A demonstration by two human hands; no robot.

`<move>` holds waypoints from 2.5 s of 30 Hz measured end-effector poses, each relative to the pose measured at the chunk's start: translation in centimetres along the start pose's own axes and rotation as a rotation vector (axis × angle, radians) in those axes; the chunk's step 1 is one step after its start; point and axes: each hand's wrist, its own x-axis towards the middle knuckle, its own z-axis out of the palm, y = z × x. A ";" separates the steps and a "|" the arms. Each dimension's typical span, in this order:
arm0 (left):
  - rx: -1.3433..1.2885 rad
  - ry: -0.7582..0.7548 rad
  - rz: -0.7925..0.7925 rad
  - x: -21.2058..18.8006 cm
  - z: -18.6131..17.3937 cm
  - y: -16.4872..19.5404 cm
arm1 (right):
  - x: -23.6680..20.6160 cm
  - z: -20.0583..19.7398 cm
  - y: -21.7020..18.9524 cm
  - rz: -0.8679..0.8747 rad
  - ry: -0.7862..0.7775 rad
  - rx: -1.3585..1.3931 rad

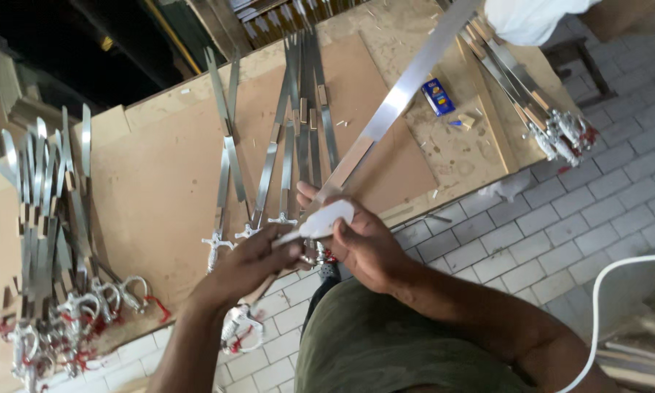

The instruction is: The person applies glue from a small bottle to the wooden grip area of multiple swords. They handle each sword one at a time, apply glue to the grip, and place the sword on the table. The process is repeated for several swords.

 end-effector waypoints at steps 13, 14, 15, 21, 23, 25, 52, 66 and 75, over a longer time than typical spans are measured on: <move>0.781 0.788 0.197 0.1 11.9 8.9 | -8.6 -11.3 -18.6 -0.318 0.182 -0.305; 0.853 0.819 0.179 -0.1 12.8 9.4 | -9.3 -11.1 -19.9 -0.347 0.185 -0.357; 0.884 0.849 0.275 -0.2 13.7 9.8 | -9.7 -10.9 -20.9 -0.385 0.182 -0.410; 1.005 0.874 0.503 0.5 16.8 10.9 | -9.9 -8.8 -23.8 -0.563 0.182 -1.030; 1.040 0.876 0.541 1.0 17.5 10.9 | -9.7 -8.2 -23.9 -0.567 0.171 -1.061; 1.033 0.880 0.574 1.4 17.9 10.8 | -9.6 -7.8 -23.8 -0.571 0.179 -1.092; 1.040 0.781 0.759 2.5 17.2 9.8 | -10.0 -7.1 -25.9 -0.626 0.238 -1.570; 0.964 0.983 0.608 -2.4 17.9 8.8 | -7.3 -3.7 -25.3 -0.485 0.014 -1.515; 0.968 1.052 0.492 -4.8 18.6 8.1 | -4.3 -2.5 -22.3 -0.464 -0.344 -1.517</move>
